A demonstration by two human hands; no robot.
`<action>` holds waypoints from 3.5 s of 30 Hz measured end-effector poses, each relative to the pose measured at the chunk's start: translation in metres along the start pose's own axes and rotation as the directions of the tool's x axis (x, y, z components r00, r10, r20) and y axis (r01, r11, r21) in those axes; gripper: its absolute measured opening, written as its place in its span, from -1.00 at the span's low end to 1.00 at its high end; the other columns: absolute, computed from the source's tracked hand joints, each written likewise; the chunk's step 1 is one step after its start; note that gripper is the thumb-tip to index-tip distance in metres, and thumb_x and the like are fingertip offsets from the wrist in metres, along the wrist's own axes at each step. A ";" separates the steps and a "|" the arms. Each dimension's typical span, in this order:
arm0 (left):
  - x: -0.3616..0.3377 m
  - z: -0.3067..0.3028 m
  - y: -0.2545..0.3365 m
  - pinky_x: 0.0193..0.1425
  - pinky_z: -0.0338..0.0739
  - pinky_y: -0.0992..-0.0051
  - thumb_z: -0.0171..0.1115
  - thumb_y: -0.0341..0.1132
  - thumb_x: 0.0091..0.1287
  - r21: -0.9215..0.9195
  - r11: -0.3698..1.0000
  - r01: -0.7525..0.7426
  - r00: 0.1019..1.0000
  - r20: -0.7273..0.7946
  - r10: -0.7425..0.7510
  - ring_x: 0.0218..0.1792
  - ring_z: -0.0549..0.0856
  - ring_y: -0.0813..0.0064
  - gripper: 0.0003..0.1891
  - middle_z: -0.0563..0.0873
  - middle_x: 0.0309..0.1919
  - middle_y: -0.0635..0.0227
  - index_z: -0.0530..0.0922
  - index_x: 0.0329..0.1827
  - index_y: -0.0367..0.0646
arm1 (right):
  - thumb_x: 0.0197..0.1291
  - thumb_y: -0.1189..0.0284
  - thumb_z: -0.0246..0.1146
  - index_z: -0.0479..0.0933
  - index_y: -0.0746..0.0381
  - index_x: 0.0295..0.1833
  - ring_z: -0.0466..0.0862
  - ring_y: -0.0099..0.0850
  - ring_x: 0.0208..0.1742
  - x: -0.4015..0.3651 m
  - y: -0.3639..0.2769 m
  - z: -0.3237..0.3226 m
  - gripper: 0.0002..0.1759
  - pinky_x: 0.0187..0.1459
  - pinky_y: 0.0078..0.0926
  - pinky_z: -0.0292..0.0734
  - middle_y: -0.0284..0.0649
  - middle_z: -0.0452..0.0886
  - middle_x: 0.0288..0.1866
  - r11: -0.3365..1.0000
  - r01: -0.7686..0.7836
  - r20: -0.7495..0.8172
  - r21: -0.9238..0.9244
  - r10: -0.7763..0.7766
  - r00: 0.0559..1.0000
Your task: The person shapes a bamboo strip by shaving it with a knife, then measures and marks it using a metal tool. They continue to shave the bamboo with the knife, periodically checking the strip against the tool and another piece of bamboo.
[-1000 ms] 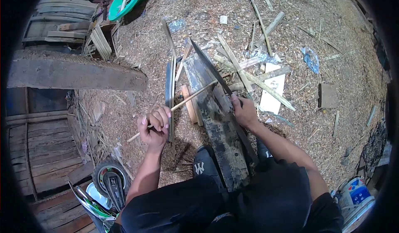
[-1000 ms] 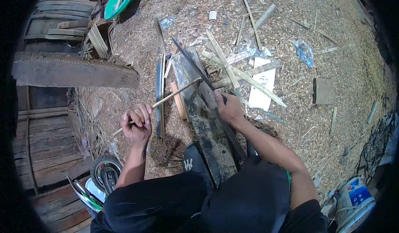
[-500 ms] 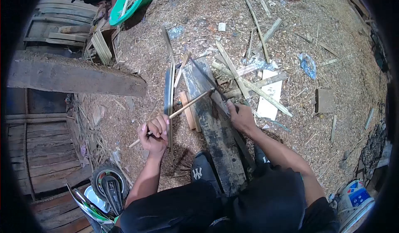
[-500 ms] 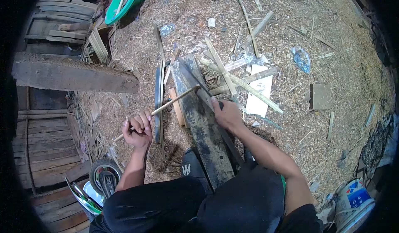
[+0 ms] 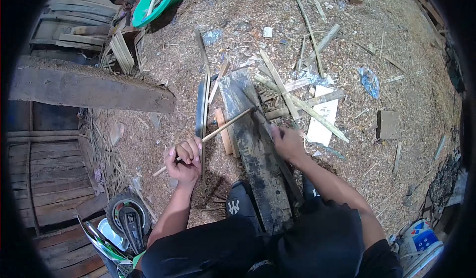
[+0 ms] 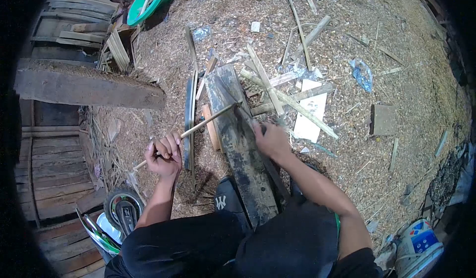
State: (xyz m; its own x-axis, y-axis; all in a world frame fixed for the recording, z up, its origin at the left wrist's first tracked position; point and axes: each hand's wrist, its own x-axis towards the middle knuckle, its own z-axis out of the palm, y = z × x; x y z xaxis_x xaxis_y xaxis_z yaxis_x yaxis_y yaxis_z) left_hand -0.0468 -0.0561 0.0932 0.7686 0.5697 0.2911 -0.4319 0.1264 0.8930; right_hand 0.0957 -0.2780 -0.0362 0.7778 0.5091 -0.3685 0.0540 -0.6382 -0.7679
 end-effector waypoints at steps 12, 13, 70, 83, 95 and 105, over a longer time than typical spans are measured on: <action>-0.003 -0.001 0.000 -0.16 0.32 0.30 -0.22 -0.15 0.48 -0.027 0.999 0.019 1.000 -0.019 -0.019 -0.63 0.27 0.46 -0.53 0.24 -0.78 0.41 0.21 -0.70 -0.01 | 0.46 0.02 0.02 0.66 0.35 -0.24 0.67 0.16 -0.33 0.006 0.014 0.000 -0.41 -0.23 -0.02 0.52 0.20 0.64 -0.45 0.998 -0.014 -0.085 0.059 0.019 0.996; -0.002 0.000 -0.001 -0.16 0.32 0.30 -0.22 -0.15 0.48 -0.024 0.999 0.021 1.000 -0.018 -0.022 -0.63 0.27 0.46 -0.53 0.24 -0.78 0.41 0.21 -0.70 -0.01 | 0.47 0.01 0.02 0.66 0.36 -0.25 0.66 0.16 -0.36 0.005 0.000 -0.020 -0.39 -0.26 -0.04 0.50 0.20 0.64 -0.46 0.993 -0.037 -0.015 0.111 0.039 0.999; -0.002 -0.001 -0.003 -0.20 0.36 0.28 -0.21 -0.18 0.45 -0.040 0.999 -0.019 0.998 -0.062 0.016 -0.66 0.29 0.44 -0.54 0.27 -0.78 0.37 0.20 -0.71 -0.05 | 0.46 0.01 0.02 0.64 0.38 -0.25 0.65 0.19 -0.33 -0.009 0.011 -0.006 -0.39 -0.19 -0.02 0.53 0.22 0.62 -0.44 0.945 0.188 -0.195 0.269 -0.138 0.971; -0.002 0.000 -0.003 -0.16 0.36 0.29 -0.20 -0.17 0.46 -0.055 0.998 -0.003 0.998 -0.058 0.000 -0.64 0.30 0.44 -0.53 0.27 -0.78 0.37 0.21 -0.72 -0.05 | 0.45 0.06 0.04 0.57 0.38 -0.37 0.62 0.22 -0.33 0.000 0.024 0.011 -0.42 -0.24 -0.01 0.49 0.22 0.55 -0.51 0.996 0.055 -0.154 0.065 -0.044 0.987; -0.003 -0.005 -0.004 -0.16 0.37 0.29 -0.22 -0.17 0.48 -0.060 0.998 0.009 0.997 -0.070 -0.013 -0.63 0.32 0.44 -0.53 0.27 -0.78 0.37 0.22 -0.70 -0.04 | 0.43 -0.01 0.04 0.67 0.37 -0.19 0.68 0.22 -0.21 -0.014 0.006 -0.011 -0.39 -0.02 0.04 0.56 0.24 0.66 -0.37 0.973 0.103 -0.139 0.206 -0.076 0.987; 0.035 -0.023 0.005 -0.19 0.37 0.34 -0.06 -0.22 0.39 -0.285 0.956 0.064 0.883 -0.430 -0.187 -0.64 0.26 0.48 -0.59 0.18 -0.80 0.42 0.22 -0.69 -0.03 | 0.42 -0.06 0.07 0.64 0.43 -0.26 0.67 0.22 -0.32 -0.012 0.005 -0.010 -0.32 -0.19 0.02 0.54 0.28 0.60 -0.48 0.988 -0.118 -0.146 0.099 0.132 0.980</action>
State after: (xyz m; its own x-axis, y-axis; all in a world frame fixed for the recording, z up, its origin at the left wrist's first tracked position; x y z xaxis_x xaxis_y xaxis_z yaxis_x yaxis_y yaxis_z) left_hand -0.0332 -0.0173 0.0998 0.5568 0.8287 -0.0572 -0.4987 0.3886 0.7748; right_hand 0.0927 -0.2935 -0.0301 0.8614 0.3304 -0.3857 -0.1006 -0.6335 -0.7672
